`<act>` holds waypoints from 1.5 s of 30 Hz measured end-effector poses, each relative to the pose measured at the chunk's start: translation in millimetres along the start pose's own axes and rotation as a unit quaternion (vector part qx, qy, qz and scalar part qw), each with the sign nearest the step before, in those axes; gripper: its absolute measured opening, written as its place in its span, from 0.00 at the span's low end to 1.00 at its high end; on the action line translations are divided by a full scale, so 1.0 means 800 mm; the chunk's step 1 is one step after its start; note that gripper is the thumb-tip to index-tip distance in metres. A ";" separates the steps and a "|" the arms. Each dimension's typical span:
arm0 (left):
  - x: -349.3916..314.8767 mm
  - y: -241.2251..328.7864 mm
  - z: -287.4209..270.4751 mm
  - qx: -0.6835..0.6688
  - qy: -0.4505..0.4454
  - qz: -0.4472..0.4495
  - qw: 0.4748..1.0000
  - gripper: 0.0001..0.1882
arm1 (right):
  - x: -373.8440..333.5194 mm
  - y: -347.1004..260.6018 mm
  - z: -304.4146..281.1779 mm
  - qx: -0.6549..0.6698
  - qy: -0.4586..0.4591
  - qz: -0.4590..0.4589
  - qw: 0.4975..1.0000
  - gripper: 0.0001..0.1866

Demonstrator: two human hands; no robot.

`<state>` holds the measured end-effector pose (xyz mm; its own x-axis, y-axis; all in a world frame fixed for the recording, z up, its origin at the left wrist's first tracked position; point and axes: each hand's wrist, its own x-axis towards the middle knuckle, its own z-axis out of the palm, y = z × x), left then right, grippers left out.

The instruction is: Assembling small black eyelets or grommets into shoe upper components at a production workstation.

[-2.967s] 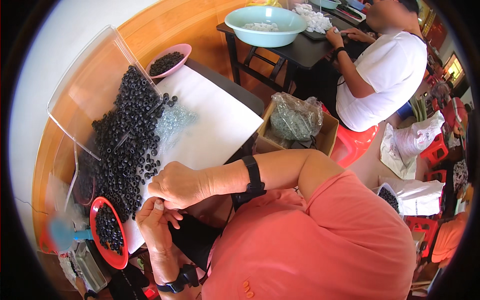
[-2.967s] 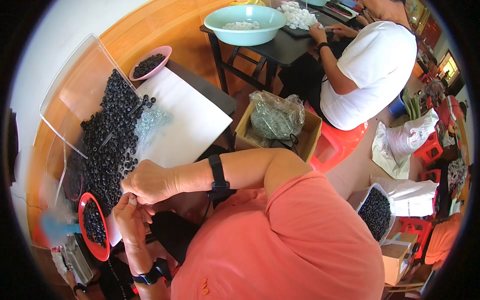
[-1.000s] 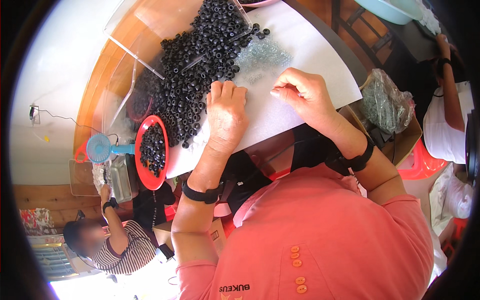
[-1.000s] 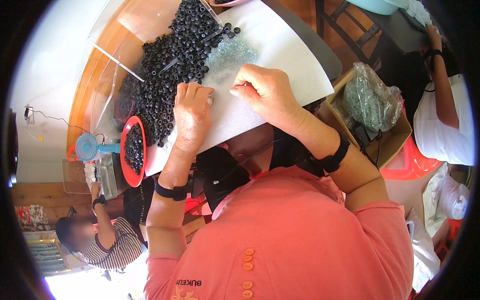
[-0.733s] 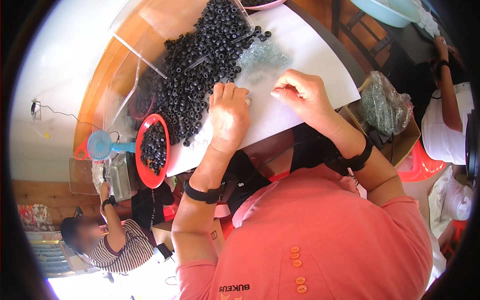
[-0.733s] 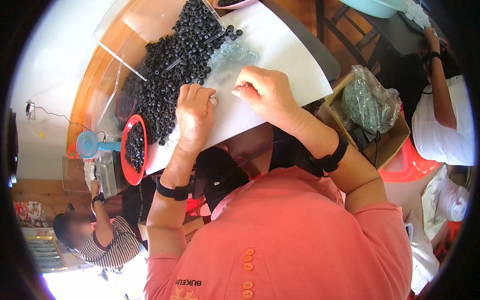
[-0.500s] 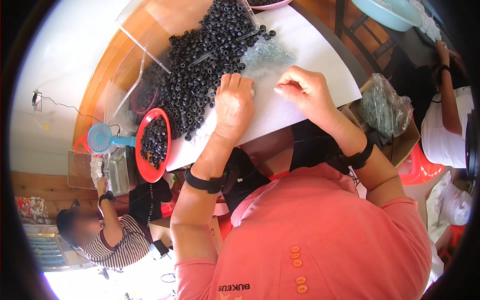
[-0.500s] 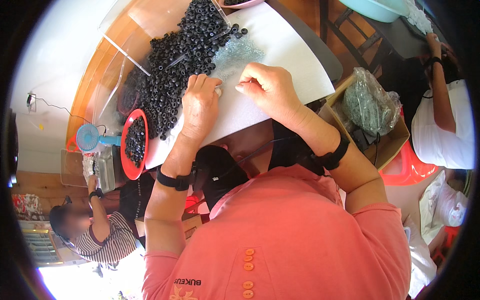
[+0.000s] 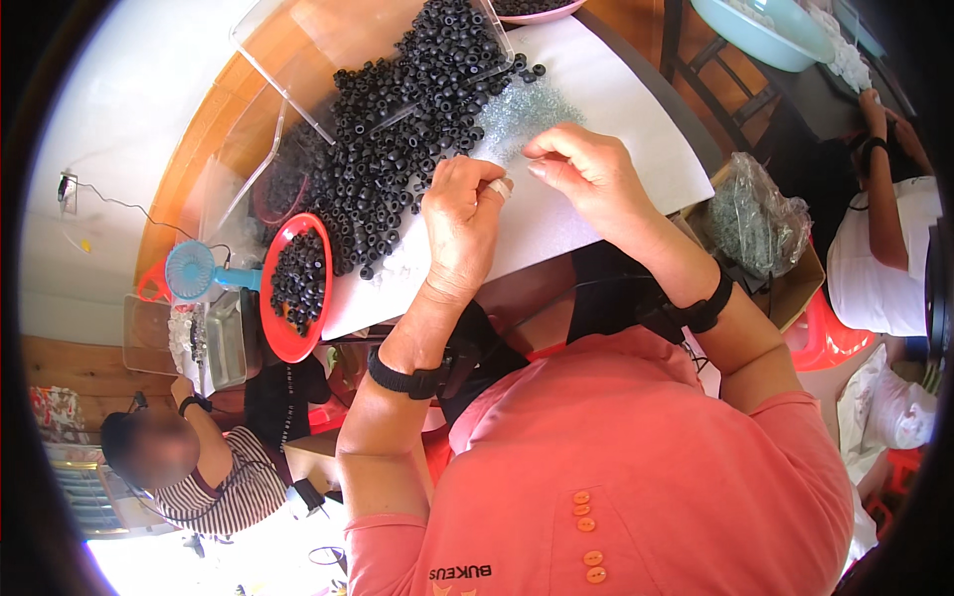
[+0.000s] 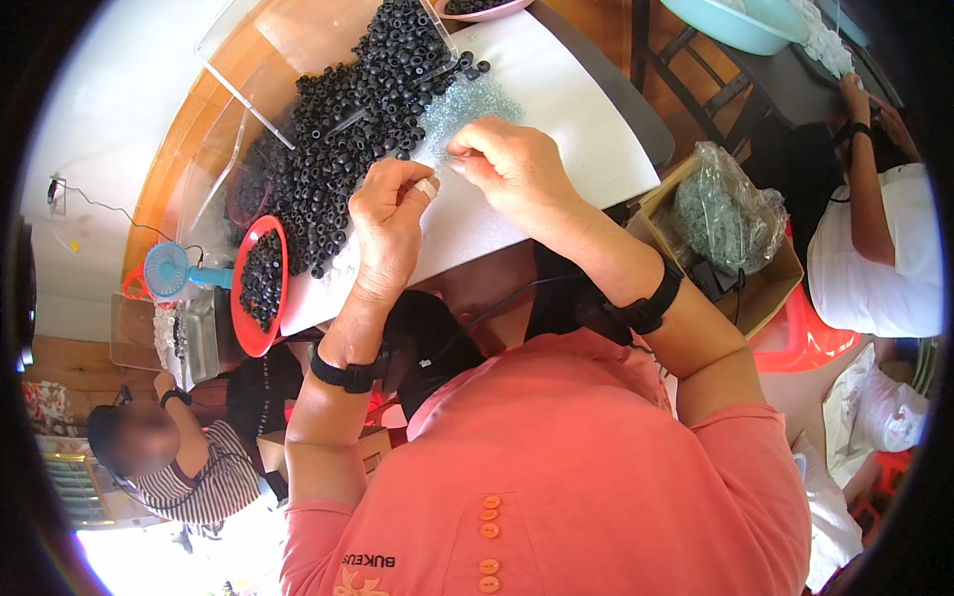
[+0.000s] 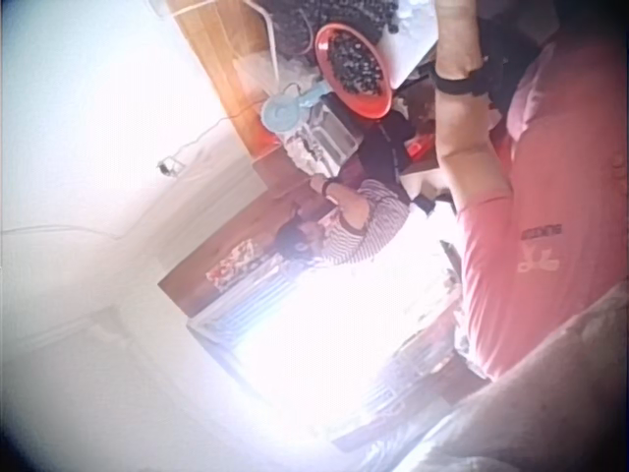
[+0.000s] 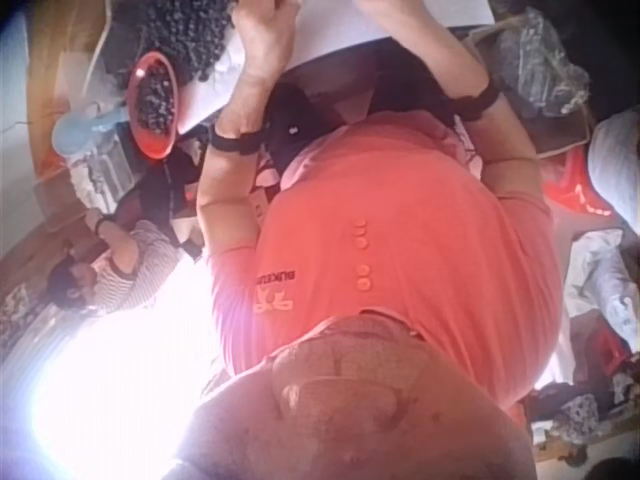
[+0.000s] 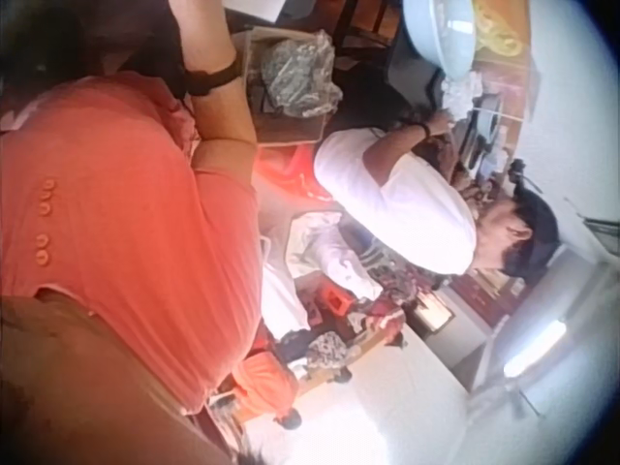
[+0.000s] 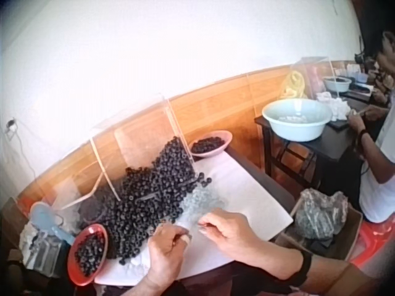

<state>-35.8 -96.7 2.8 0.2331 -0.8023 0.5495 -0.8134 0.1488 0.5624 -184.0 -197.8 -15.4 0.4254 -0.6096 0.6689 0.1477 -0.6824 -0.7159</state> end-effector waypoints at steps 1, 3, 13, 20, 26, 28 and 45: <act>-0.003 0.006 -0.001 -0.058 0.000 -0.046 0.997 0.04 | 0.003 -0.001 0.004 -0.003 -0.010 -0.006 1.000 0.04; -0.004 0.029 -0.008 -0.139 -0.006 -0.123 0.983 0.04 | 0.006 -0.003 0.008 -0.003 -0.024 -0.013 1.000 0.05; -0.043 0.035 -0.028 -0.330 0.020 -0.268 0.905 0.05 | -0.010 -0.027 0.015 0.272 -0.124 0.171 0.939 0.03; -0.044 -0.041 -0.088 0.106 0.105 -0.050 0.987 0.07 | -0.007 -0.008 0.015 0.174 -0.095 0.181 0.963 0.03; -0.013 -0.052 -0.079 0.264 0.007 0.089 0.960 0.09 | -0.012 -0.005 0.017 0.151 -0.108 0.155 0.970 0.03; -0.004 -0.061 -0.071 0.298 -0.011 0.096 0.950 0.08 | -0.013 -0.006 0.014 0.155 -0.113 0.158 0.969 0.03; -0.060 -0.030 -0.063 0.144 -0.021 -0.008 0.989 0.15 | -0.017 -0.011 0.016 0.117 -0.110 0.121 0.980 0.03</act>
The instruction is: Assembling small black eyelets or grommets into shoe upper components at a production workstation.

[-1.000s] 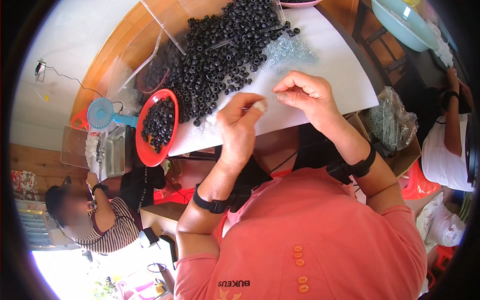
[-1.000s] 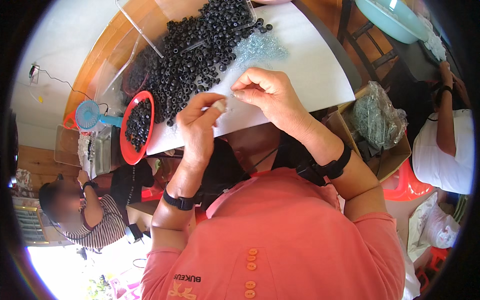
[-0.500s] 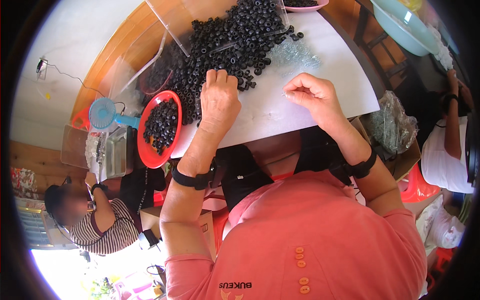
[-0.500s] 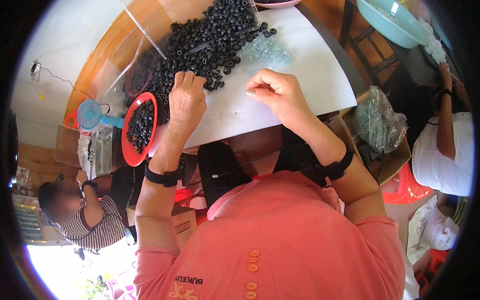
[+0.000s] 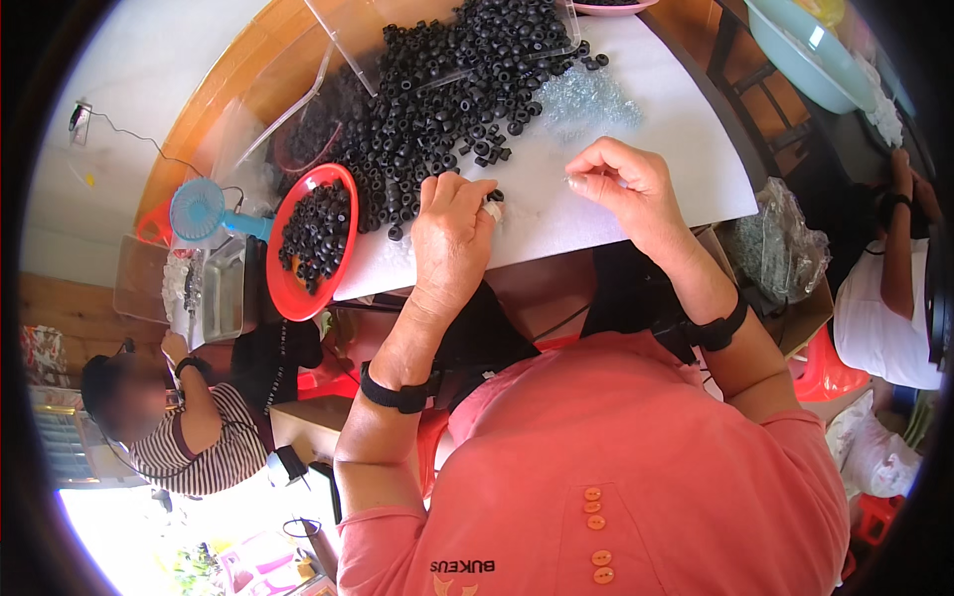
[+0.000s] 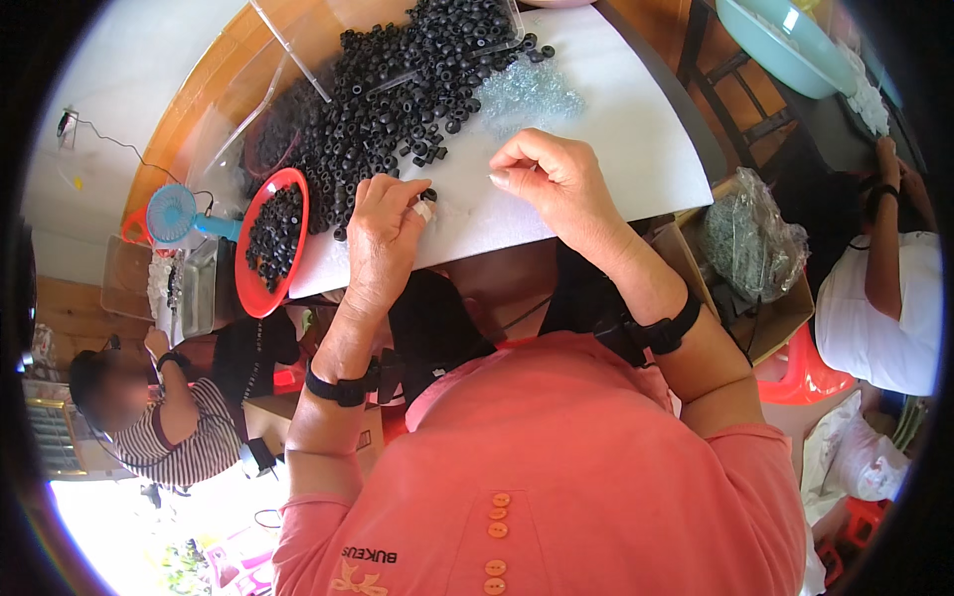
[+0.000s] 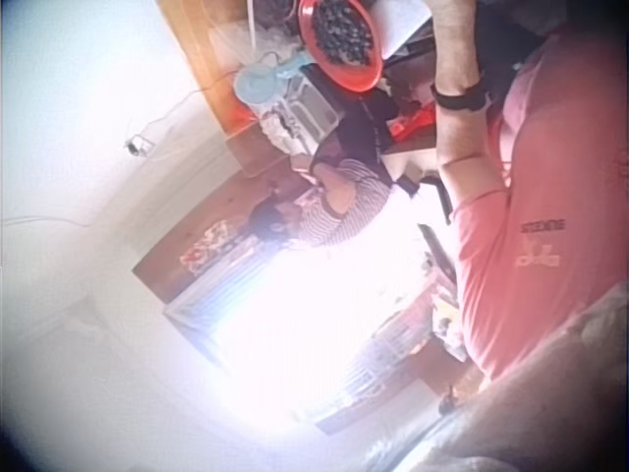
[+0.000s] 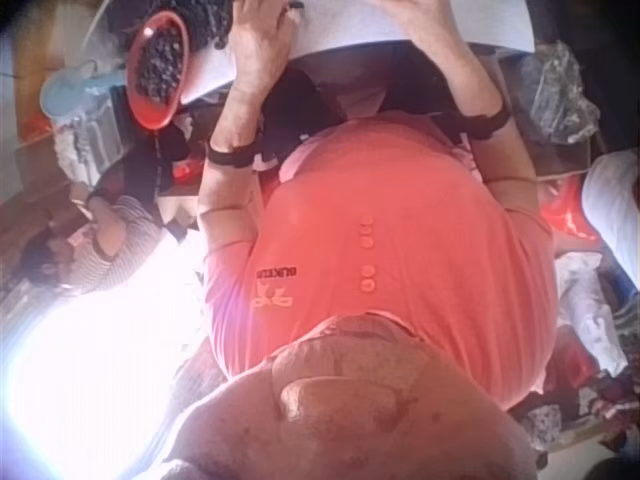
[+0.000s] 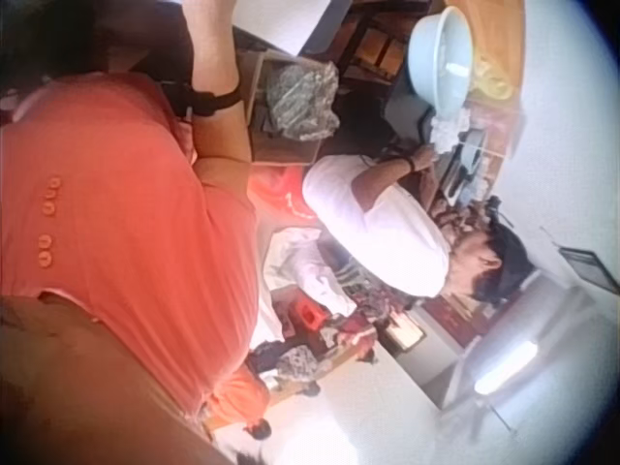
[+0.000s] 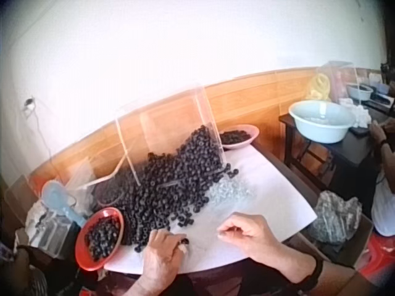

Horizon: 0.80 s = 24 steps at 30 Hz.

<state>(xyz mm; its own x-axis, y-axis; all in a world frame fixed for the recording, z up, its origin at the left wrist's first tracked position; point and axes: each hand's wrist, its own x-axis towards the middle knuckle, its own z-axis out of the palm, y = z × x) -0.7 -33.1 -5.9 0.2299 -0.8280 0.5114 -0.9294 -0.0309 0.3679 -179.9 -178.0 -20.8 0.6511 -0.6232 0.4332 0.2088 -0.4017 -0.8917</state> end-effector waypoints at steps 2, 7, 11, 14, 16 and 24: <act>0.000 0.002 0.002 -0.019 0.006 -0.019 1.000 0.17 | 0.000 0.000 0.001 -0.007 0.006 -0.008 1.000 0.03; -0.009 -0.003 0.002 -0.088 0.024 -0.066 0.994 0.16 | -0.001 0.003 0.003 0.008 0.012 -0.009 1.000 0.03; -0.011 -0.003 0.005 -0.070 0.065 -0.077 0.992 0.12 | -0.003 -0.001 0.002 -0.008 0.011 -0.003 1.000 0.03; -0.013 0.005 0.011 0.003 0.083 -0.085 0.993 0.10 | -0.003 0.000 0.001 -0.019 0.004 -0.001 1.000 0.03; -0.006 0.015 0.014 0.025 0.085 -0.077 0.993 0.10 | -0.002 -0.001 0.001 -0.020 0.005 -0.002 1.000 0.03; 0.019 0.012 0.035 0.117 0.080 0.024 0.990 0.07 | -0.002 0.001 0.004 -0.022 0.014 -0.008 1.000 0.03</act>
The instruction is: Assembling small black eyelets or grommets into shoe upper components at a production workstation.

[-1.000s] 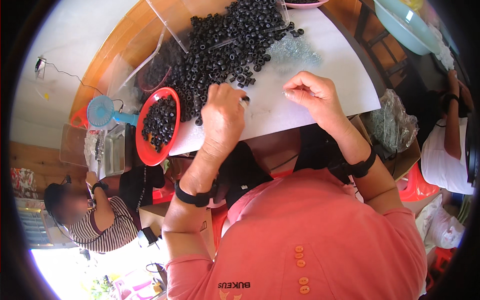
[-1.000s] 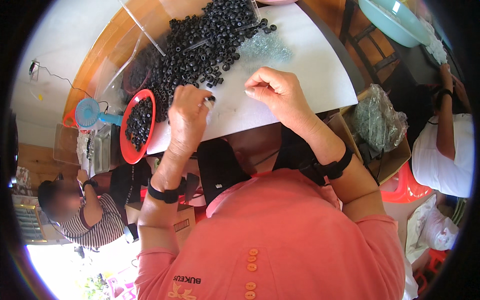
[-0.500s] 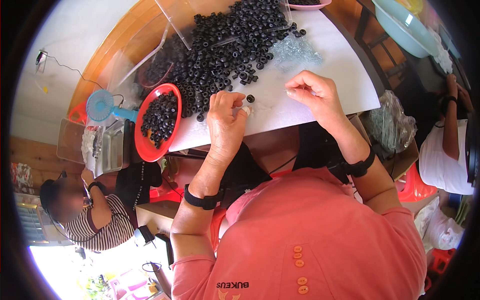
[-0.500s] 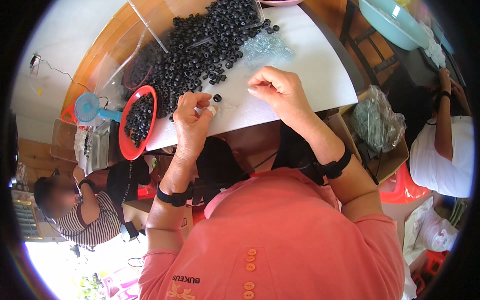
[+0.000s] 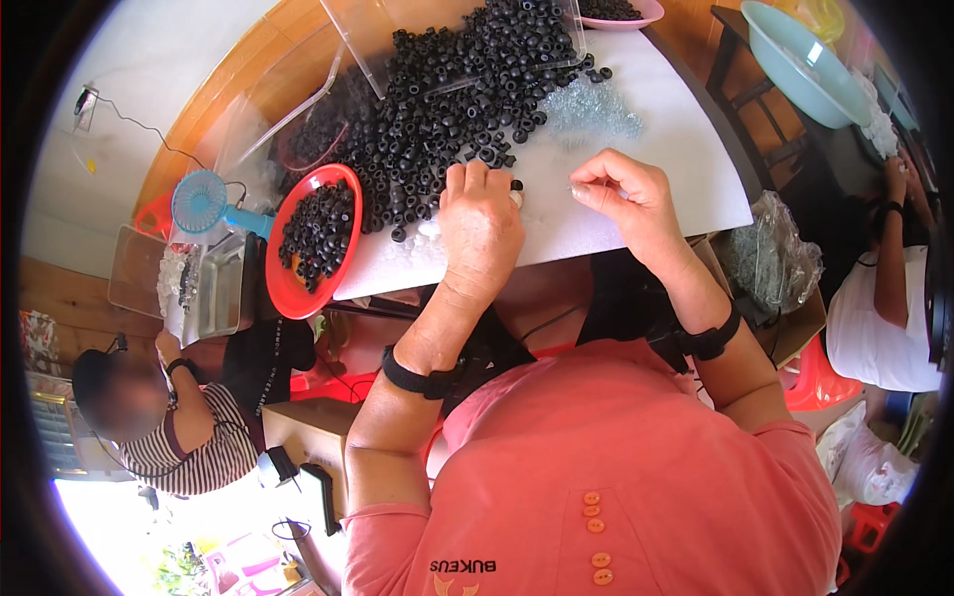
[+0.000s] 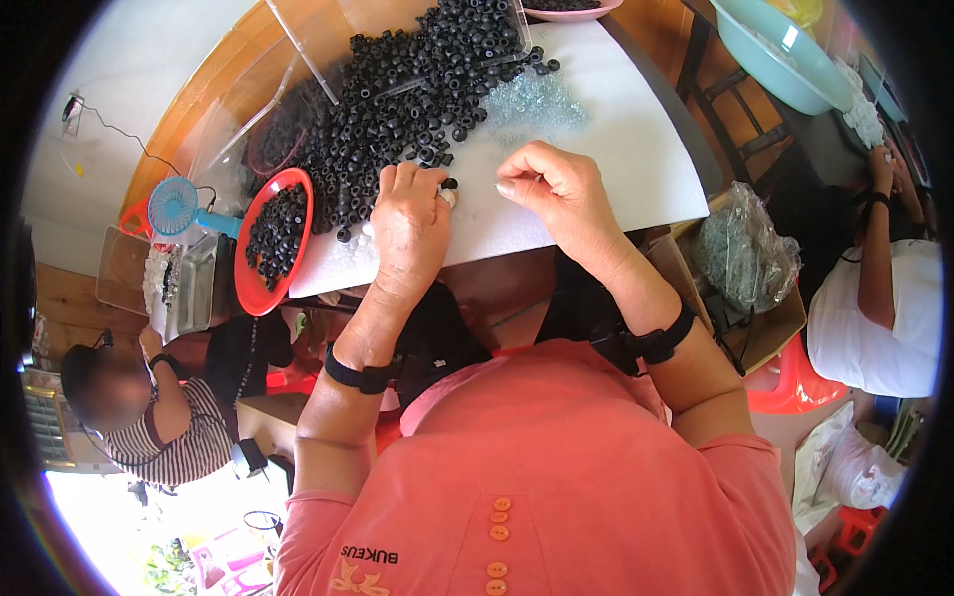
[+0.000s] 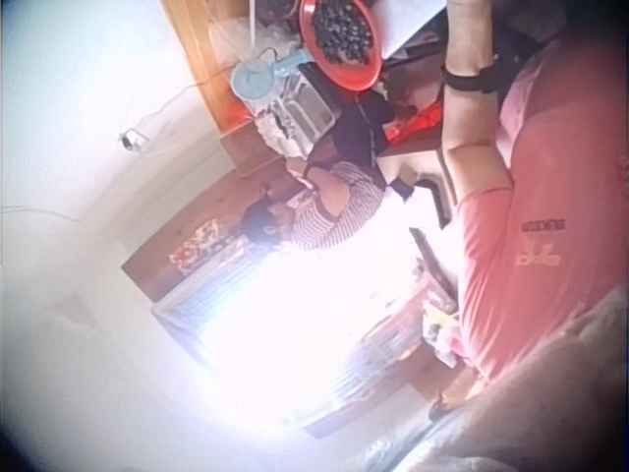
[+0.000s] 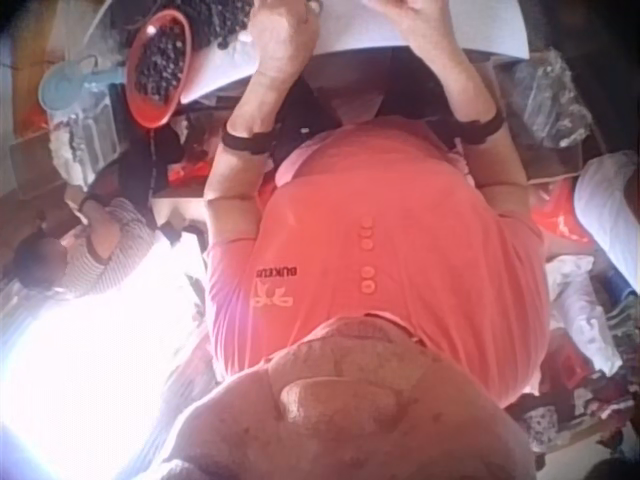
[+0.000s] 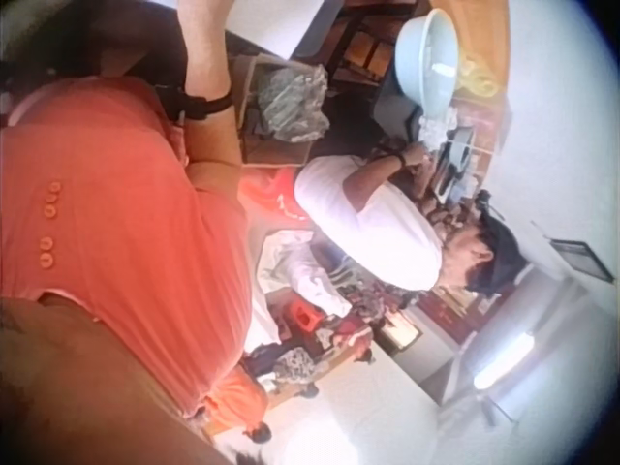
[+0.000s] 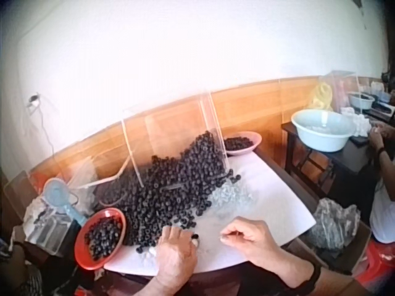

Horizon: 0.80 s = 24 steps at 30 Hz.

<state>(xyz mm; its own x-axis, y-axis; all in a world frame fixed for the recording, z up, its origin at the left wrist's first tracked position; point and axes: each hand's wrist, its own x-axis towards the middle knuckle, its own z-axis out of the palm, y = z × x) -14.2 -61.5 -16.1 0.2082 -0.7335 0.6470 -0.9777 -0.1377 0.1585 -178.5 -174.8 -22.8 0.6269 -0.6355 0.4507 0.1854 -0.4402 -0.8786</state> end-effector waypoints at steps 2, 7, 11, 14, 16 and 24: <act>0.003 0.002 0.001 -0.007 0.002 0.002 1.000 0.07 | -0.001 0.000 0.001 -0.005 0.003 -0.006 1.000 0.03; -0.002 0.001 -0.004 -0.113 0.015 -0.004 0.993 0.08 | 0.004 -0.008 0.010 -0.009 -0.001 -0.018 1.000 0.04; -0.007 0.025 -0.032 -0.391 -0.068 -0.192 0.898 0.05 | 0.006 -0.023 0.028 -0.035 -0.019 -0.051 0.998 0.04; -0.013 0.022 -0.039 -0.527 -0.101 -0.309 0.785 0.06 | 0.005 -0.028 0.033 -0.028 -0.045 -0.034 0.998 0.04; -0.018 0.017 -0.042 -0.565 -0.103 -0.327 0.751 0.07 | 0.004 -0.032 0.037 -0.060 -0.052 -0.065 0.995 0.04; -0.034 0.006 -0.055 -0.668 -0.050 -0.379 0.638 0.08 | -0.018 -0.045 0.066 -0.154 -0.062 -0.184 0.969 0.11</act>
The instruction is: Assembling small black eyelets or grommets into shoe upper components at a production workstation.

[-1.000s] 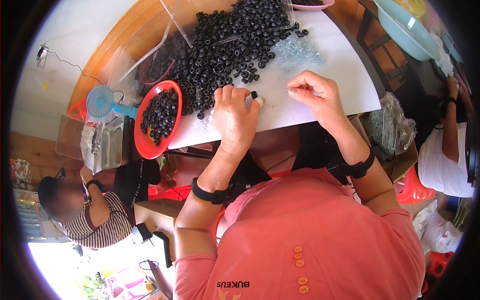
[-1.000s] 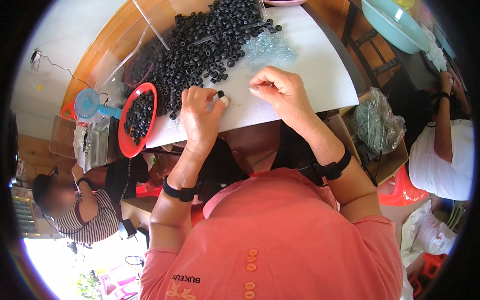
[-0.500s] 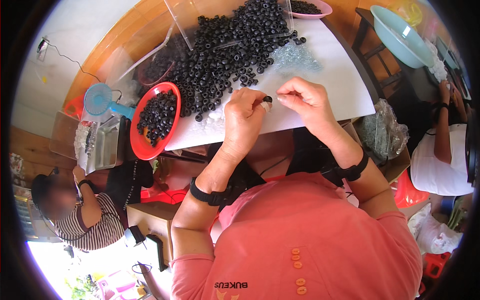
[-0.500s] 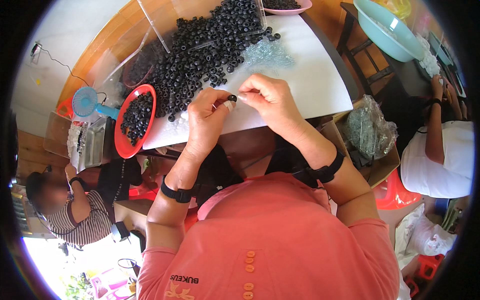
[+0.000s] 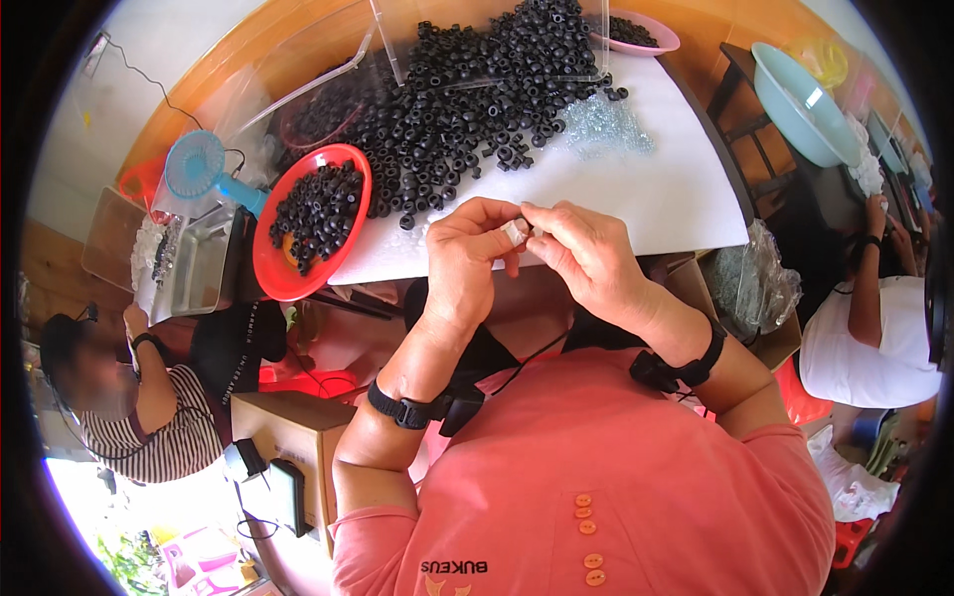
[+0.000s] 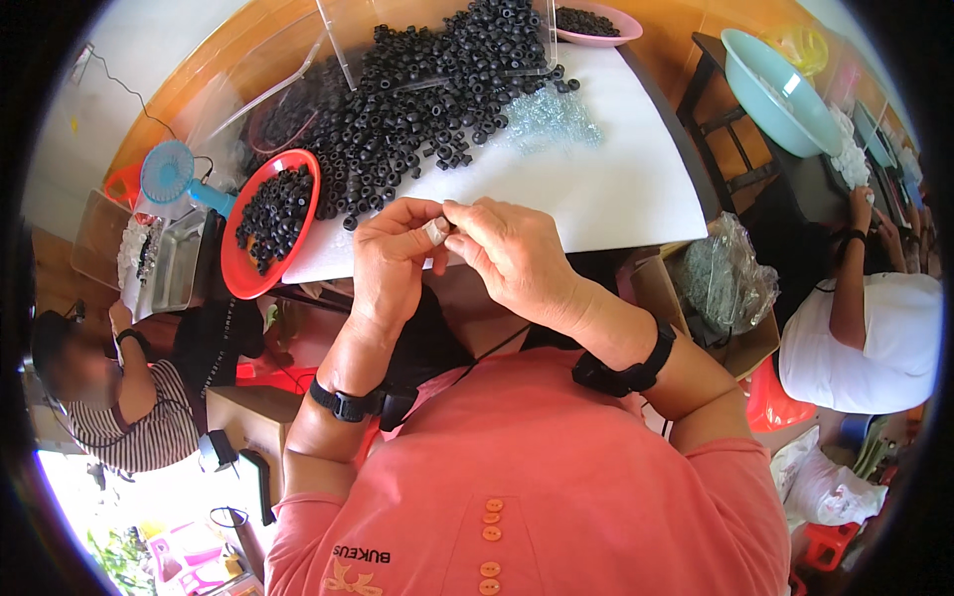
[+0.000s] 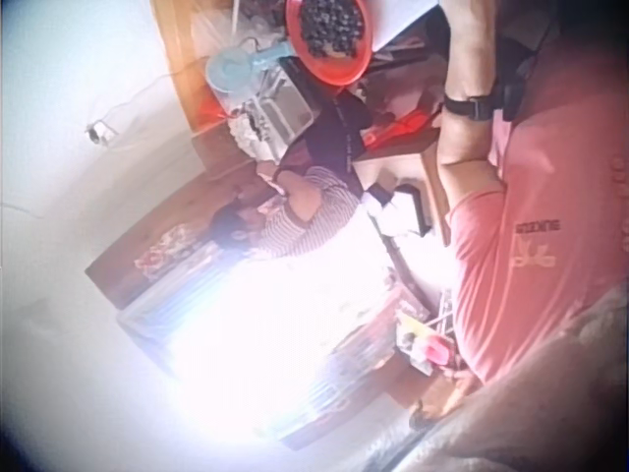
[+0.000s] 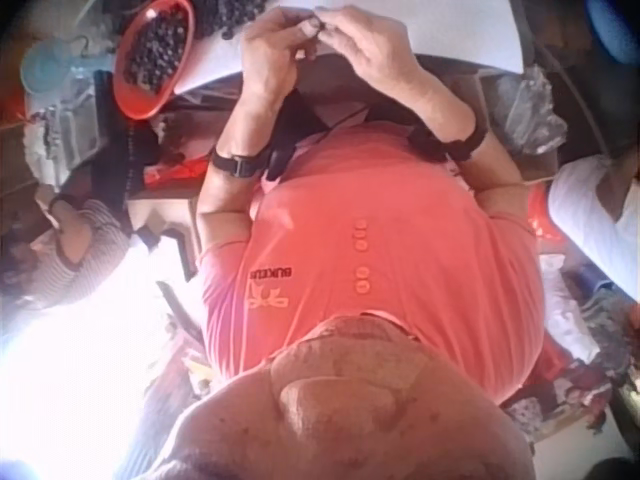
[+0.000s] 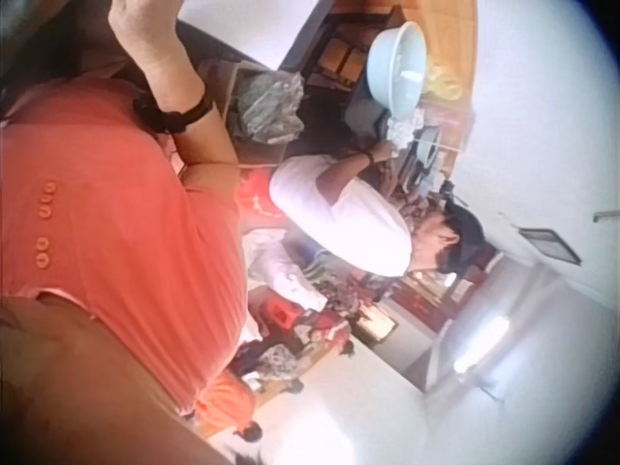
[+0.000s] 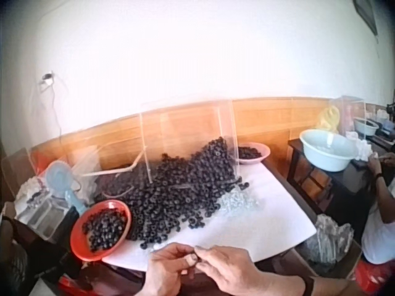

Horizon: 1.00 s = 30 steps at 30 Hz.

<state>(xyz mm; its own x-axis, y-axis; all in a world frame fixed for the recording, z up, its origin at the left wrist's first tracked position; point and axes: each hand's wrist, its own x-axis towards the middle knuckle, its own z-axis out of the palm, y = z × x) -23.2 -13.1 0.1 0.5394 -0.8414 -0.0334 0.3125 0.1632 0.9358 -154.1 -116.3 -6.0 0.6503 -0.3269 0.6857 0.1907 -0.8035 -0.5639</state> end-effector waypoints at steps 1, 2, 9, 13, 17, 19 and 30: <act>-0.001 0.000 -0.005 -0.004 0.001 0.003 1.000 0.08 | 0.002 0.000 0.002 0.033 -0.002 0.020 0.999 0.09; -0.001 -0.001 -0.011 0.012 0.015 0.020 1.000 0.08 | 0.009 0.001 -0.002 0.031 -0.006 0.017 0.999 0.09; 0.013 -0.007 -0.036 -0.027 0.034 0.057 0.997 0.05 | 0.095 0.040 0.007 -0.211 -0.124 0.056 0.968 0.05; 0.012 -0.003 -0.040 -0.040 0.028 0.056 0.997 0.06 | 0.106 0.058 0.026 -0.321 -0.204 0.070 0.922 0.05; 0.012 -0.002 -0.041 -0.071 0.029 0.054 0.996 0.08 | 0.102 0.056 0.020 -0.259 -0.201 0.073 0.942 0.06; 0.014 -0.002 -0.041 -0.071 0.020 0.052 0.996 0.10 | 0.102 0.056 0.016 -0.240 -0.199 0.087 0.946 0.06; 0.016 -0.004 -0.038 -0.055 0.024 0.046 0.997 0.13 | 0.106 0.067 0.030 -0.327 -0.218 0.052 0.918 0.06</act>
<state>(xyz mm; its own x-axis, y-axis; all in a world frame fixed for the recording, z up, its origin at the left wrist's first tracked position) 6.6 -8.5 -14.4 0.6061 -0.7947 0.0323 0.3426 0.2976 0.8911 -71.0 -175.6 11.1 0.8999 -0.3026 0.3141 -0.2779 -0.9529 -0.1217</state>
